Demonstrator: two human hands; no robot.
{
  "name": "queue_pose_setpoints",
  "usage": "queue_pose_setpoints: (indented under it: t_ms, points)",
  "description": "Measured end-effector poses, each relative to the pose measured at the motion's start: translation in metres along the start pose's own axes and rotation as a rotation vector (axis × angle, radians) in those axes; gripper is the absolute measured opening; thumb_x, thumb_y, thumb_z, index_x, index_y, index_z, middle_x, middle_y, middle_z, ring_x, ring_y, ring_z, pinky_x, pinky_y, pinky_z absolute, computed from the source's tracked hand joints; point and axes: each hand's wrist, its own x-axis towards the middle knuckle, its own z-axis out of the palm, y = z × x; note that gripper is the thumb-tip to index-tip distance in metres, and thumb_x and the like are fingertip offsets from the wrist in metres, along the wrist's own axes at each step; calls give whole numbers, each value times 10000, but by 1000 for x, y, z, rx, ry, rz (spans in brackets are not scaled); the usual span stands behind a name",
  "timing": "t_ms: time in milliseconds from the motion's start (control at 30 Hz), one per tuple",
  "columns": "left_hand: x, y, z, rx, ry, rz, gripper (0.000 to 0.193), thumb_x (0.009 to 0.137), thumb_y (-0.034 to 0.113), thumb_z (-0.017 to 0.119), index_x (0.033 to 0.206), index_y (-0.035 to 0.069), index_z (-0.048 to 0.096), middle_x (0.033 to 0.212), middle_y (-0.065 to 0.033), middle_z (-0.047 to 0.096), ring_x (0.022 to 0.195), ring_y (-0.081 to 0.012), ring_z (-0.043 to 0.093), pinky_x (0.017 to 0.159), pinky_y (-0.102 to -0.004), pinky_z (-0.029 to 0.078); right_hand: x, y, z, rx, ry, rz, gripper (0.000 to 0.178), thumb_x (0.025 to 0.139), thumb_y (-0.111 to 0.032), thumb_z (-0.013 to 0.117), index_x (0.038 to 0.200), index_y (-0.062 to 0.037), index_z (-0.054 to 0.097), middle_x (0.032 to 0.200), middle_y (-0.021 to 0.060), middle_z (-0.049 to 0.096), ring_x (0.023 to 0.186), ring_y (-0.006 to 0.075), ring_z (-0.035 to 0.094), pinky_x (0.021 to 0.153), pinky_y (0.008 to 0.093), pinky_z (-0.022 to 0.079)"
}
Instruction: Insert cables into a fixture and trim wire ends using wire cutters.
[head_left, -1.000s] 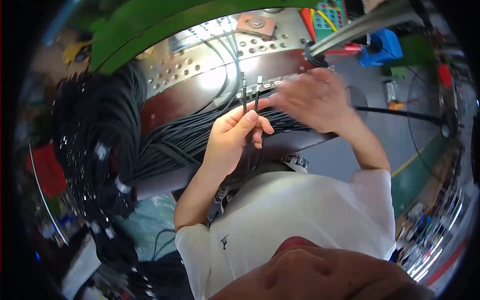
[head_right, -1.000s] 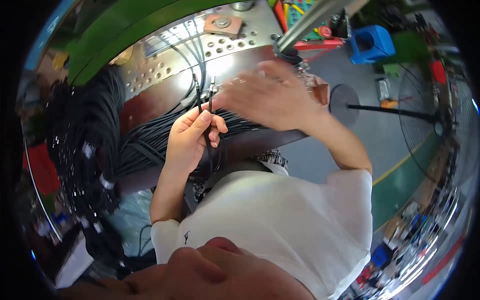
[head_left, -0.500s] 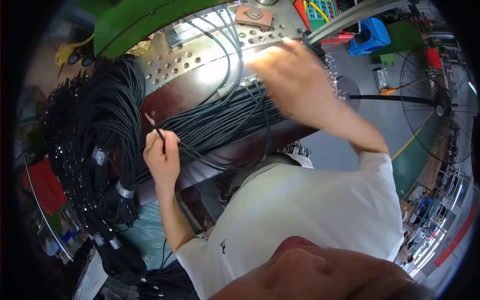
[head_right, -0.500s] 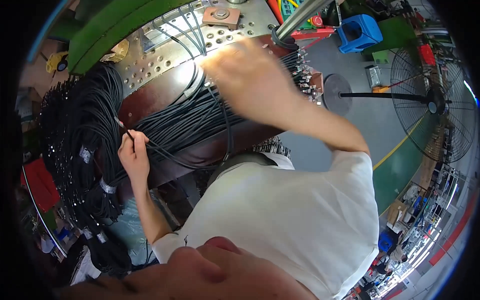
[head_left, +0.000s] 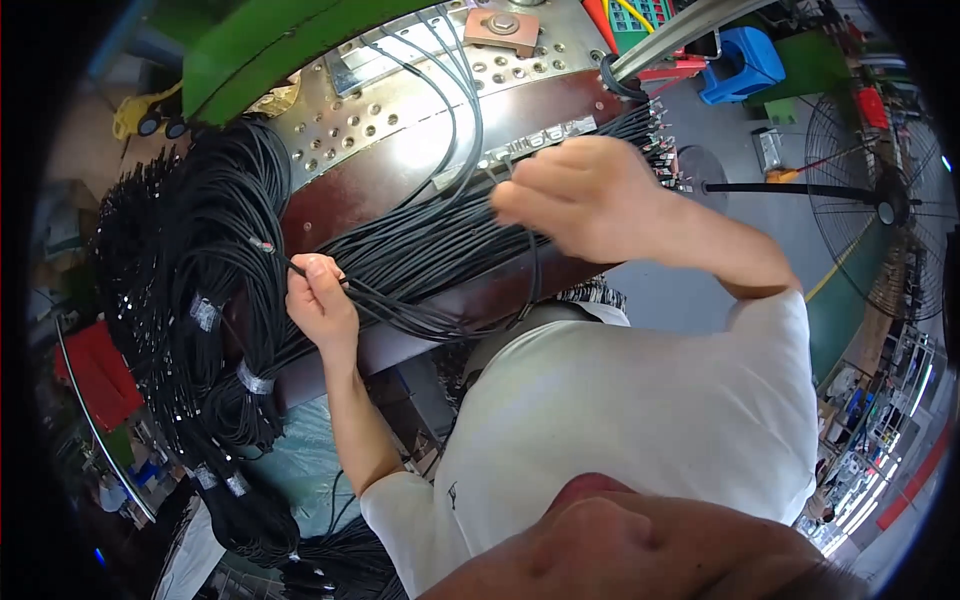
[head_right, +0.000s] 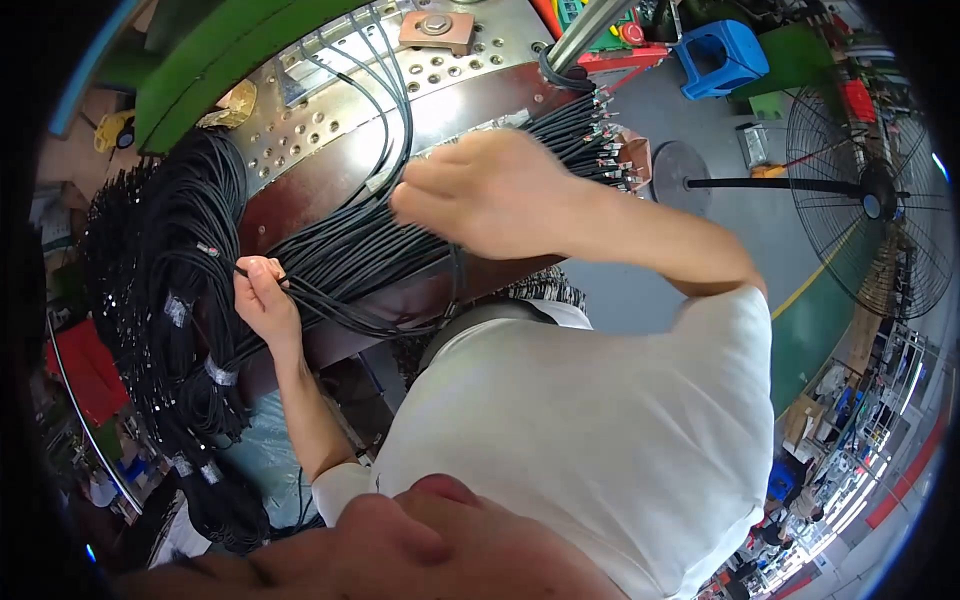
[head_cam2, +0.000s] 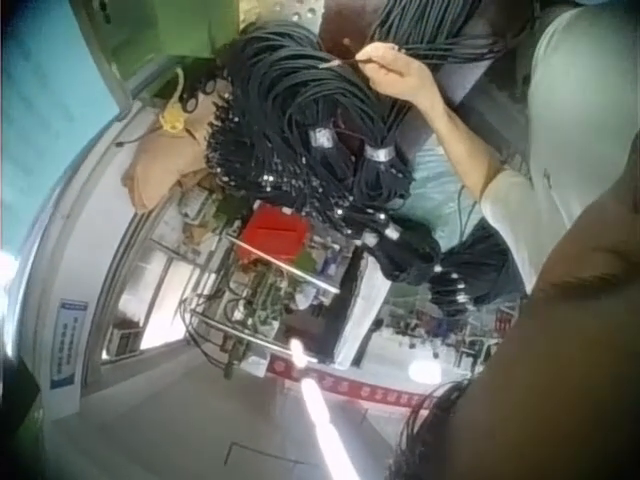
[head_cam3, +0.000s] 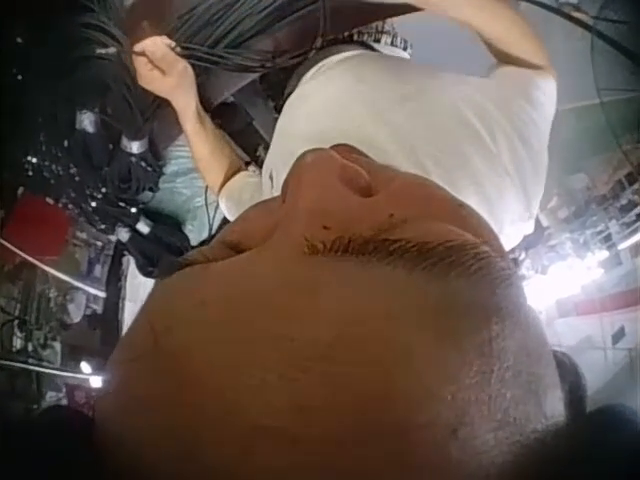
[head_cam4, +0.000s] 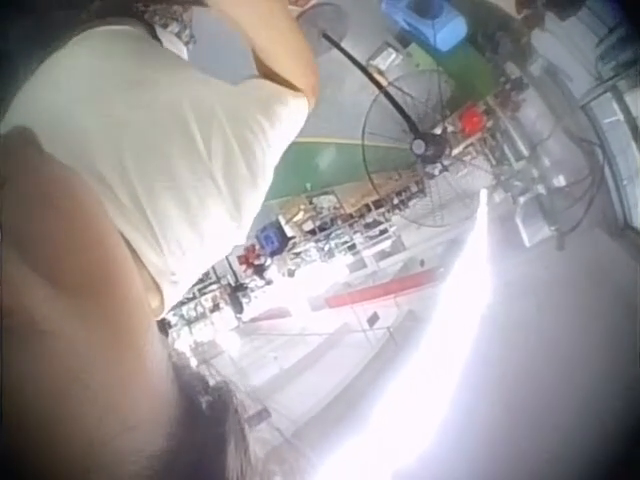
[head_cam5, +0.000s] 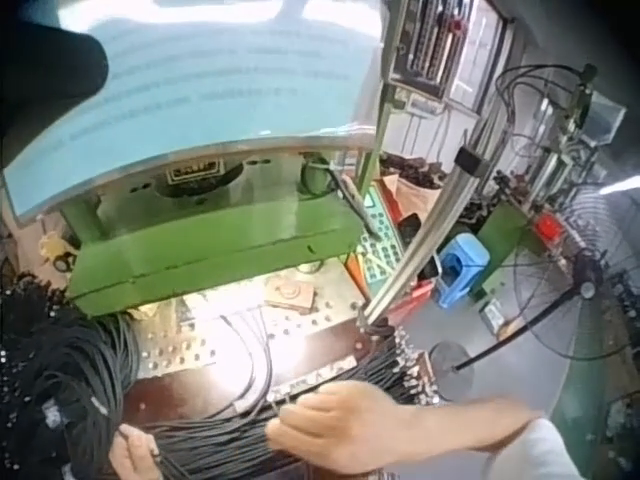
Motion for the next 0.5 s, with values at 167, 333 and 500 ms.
queue_pose_setpoints:
  t_ms: [167, 333, 500]
  points:
    - [-1, 0, 1, 40, -15, -12, 247, 956, 178, 404, 754, 42, 448, 674, -18, 472, 569, -65, 411, 515, -203, 348, -53, 38, -38, -86, 69, 92, 178, 680, -90, 659, 849, -114, 608, 785, 4, 591, 696, 177, 588, 636, 301, 441]
    - [0, 2, 3, 88, -5, -26, 254, 958, 183, 396, 751, 46, 450, 683, -18, 468, 568, -64, 405, 511, -199, 339, -95, 64, -67, -239, 66, 245, 174, 666, -55, 674, 828, -73, 613, 844, 43, 629, 888, 219, 613, 741, 333, 450]
    - [5, 19, -8, 61, -106, -131, 262, 953, 194, 398, 782, 32, 513, 673, -11, 495, 556, -61, 416, 501, -189, 333, -121, 84, -69, -256, 105, 297, 195, 670, -18, 642, 859, -59, 613, 844, 51, 627, 900, 238, 610, 784, 363, 446]
